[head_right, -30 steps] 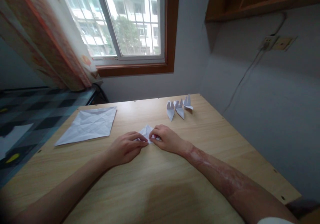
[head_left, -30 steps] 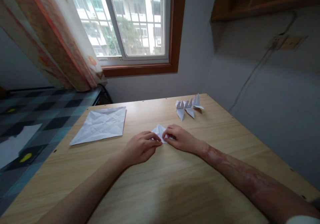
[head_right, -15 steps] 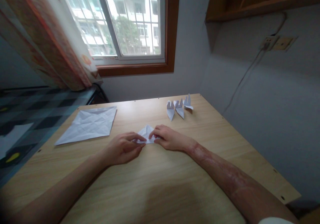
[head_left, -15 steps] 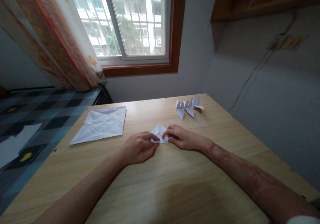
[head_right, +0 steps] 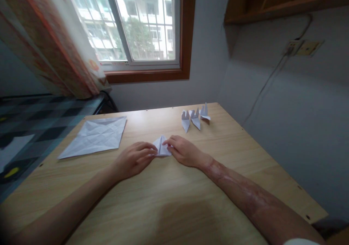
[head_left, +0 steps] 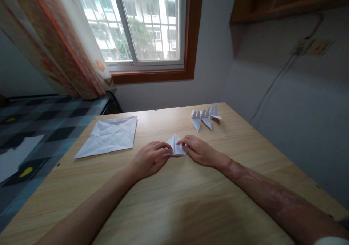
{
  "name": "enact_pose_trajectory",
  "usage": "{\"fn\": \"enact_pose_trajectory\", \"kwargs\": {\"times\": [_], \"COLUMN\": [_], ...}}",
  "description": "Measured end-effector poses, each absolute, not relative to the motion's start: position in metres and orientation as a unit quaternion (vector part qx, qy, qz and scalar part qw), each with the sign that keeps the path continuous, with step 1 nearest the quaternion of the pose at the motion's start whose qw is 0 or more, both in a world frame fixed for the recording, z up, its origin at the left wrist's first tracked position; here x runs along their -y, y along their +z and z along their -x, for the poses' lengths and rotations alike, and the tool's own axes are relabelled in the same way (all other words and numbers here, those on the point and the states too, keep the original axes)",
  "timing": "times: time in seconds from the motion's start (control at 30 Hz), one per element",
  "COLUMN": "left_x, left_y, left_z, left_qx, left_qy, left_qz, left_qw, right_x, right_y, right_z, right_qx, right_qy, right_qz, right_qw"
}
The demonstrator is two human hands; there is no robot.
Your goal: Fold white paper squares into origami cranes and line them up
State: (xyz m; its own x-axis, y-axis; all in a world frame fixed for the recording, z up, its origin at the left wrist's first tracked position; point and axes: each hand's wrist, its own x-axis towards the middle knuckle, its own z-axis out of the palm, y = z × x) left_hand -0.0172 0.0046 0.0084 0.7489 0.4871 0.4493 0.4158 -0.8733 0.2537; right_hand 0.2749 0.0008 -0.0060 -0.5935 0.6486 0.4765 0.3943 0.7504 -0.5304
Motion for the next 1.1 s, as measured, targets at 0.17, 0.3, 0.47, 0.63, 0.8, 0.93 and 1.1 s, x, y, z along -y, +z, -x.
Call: {"fn": "enact_pose_trajectory", "kwargs": {"times": [0.17,0.3,0.47,0.63,0.8,0.93,1.1], "left_x": [-0.001,0.002,-0.002,-0.004,-0.003,-0.004,-0.009], "left_y": [0.01,0.012,0.012,0.014,0.014,0.013,0.009], "left_z": [0.018,0.015,0.013,0.009,0.009,0.011,0.012], "left_qx": [-0.216,-0.225,-0.239,-0.221,-0.251,-0.283,-0.296], "left_qy": [0.263,0.272,0.27,0.254,0.227,0.221,0.234], "left_qz": [-0.939,-0.935,-0.932,-0.939,-0.936,-0.929,-0.922], "left_qw": [0.053,0.043,0.029,0.068,0.092,0.087,0.092], "right_x": [0.004,0.005,0.005,0.003,-0.002,-0.004,-0.01], "right_y": [-0.002,-0.002,-0.002,-0.006,-0.011,-0.013,-0.018], "right_z": [-0.275,-0.275,-0.273,-0.272,-0.272,-0.273,-0.274], "right_qx": [0.894,0.893,0.87,0.861,0.857,0.836,0.787], "right_qy": [0.115,0.09,0.078,0.044,0.058,0.1,0.129], "right_qz": [0.285,0.292,0.31,0.318,0.343,0.371,0.429], "right_qw": [0.325,0.331,0.376,0.394,0.381,0.392,0.424]}}
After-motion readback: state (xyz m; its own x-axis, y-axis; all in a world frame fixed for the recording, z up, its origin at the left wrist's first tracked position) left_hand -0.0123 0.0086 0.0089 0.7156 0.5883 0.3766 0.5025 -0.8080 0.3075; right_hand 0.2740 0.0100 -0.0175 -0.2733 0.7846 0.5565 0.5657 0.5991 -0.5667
